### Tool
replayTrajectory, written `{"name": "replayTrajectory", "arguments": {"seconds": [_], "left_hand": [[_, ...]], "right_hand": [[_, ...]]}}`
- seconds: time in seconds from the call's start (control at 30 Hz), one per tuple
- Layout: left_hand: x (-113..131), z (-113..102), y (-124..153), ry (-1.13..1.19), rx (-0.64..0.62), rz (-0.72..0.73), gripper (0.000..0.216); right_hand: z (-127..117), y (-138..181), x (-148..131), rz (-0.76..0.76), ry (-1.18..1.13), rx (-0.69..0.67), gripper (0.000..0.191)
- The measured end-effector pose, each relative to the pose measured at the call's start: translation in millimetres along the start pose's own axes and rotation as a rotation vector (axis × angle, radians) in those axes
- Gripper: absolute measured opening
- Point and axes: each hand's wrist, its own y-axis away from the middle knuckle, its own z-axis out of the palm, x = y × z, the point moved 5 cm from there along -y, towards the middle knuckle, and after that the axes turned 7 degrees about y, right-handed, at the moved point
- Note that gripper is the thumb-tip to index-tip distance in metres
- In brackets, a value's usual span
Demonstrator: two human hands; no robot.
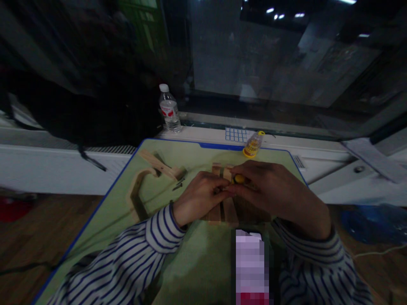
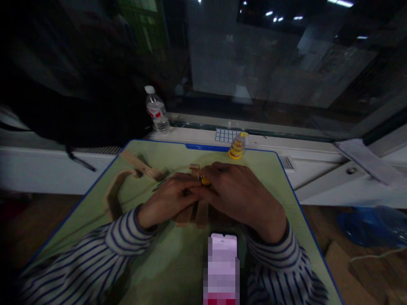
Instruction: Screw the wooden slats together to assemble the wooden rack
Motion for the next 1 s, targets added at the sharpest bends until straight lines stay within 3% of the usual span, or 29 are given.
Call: {"name": "replayTrajectory", "arguments": {"seconds": [0.17, 0.63, 1.0], "left_hand": [[-1.4, 1.8, -1.6, 0.016, -0.061, 0.016, 0.018], [-5.7, 2.4, -3.2, 0.195, -0.199, 0.05, 0.022], [-2.9, 0.4, -3.0, 0.159, -0.153, 0.019, 0.02]], "right_hand": [[-3.2, 6.6, -0.1, -0.072, -0.105, -0.012, 0.036], [1.3, 4.7, 1.6, -0.053, -0.087, -0.07, 0.032], [1.6, 5.9, 5.2, 0.009, 0.001, -0.108, 0.017]]}}
